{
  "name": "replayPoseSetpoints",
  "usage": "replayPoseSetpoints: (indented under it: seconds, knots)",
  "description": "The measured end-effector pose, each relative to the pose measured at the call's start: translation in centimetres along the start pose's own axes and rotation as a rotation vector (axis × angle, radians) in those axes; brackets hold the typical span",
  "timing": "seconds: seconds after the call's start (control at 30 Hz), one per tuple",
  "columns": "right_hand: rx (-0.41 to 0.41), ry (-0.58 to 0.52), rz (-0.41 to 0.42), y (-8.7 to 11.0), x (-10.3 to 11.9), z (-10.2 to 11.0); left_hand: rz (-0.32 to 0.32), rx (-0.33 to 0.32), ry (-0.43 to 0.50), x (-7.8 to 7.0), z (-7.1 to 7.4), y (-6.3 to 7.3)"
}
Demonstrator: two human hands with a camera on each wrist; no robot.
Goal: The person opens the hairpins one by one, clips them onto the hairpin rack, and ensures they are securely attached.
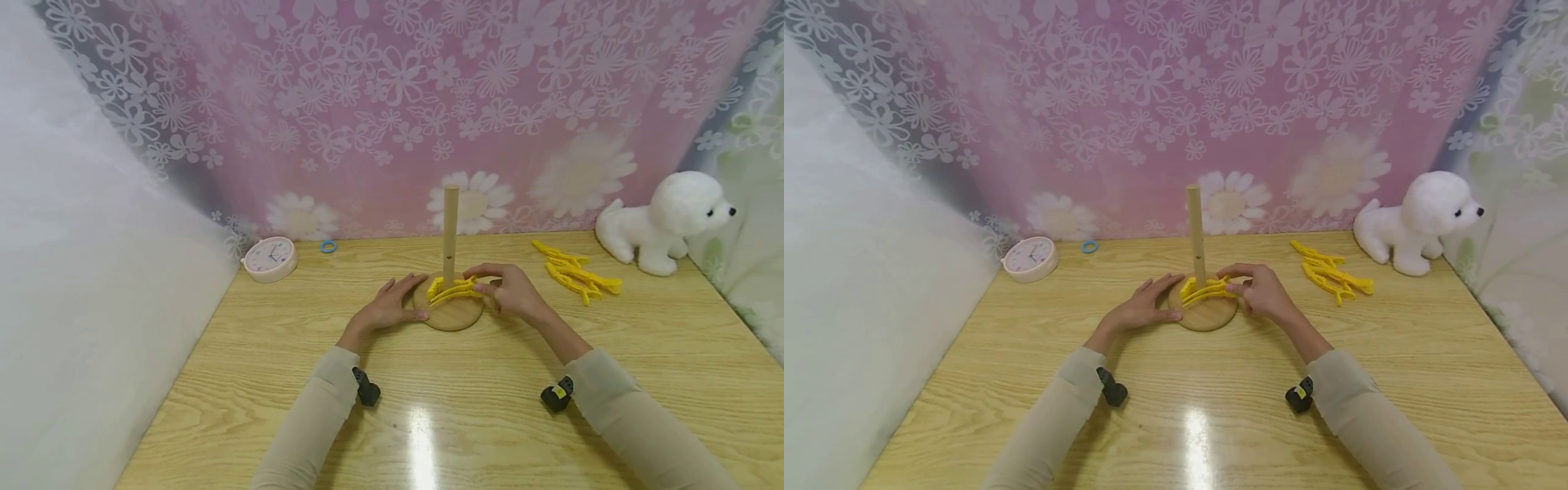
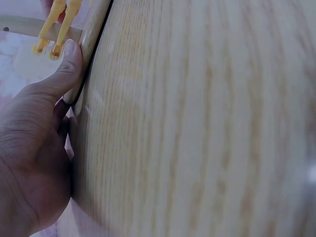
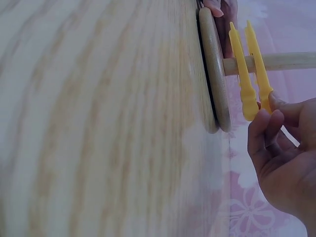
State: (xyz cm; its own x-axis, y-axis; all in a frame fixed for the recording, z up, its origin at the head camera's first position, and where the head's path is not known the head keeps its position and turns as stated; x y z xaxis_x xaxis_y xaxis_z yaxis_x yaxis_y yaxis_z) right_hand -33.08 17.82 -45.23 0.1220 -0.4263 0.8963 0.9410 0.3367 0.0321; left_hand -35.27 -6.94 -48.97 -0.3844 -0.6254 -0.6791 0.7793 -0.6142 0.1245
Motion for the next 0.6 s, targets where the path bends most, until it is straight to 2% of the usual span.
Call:
replayPoseSetpoints:
  seconds: [0.37, 0.6]
  knots:
    - [0.014, -0.047, 0.048, 0.0, -0.3, 0.2, 0.003, 0.006, -0.01, 0.2, 0.0, 0.0]
    - [0.011, -0.084, 0.054, 0.8, -0.7, 1.0, -0.005, 0.002, -0.011, 0.0, 0.0, 0.1]
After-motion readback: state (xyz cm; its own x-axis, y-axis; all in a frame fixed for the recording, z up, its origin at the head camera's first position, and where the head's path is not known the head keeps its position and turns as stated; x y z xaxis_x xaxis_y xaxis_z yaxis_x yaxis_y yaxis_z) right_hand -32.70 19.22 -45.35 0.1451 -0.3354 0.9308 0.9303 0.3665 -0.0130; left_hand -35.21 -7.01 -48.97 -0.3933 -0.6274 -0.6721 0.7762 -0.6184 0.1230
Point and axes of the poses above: each hand's wrist, its own y-axis away from the middle knuckle, its own z-axis out of the back of the hand, x = y × z, the point moved 6 cm from there along -y, towards the middle knuckle, and after that the axes turned 3 degrees about x, right-handed, at the moved point
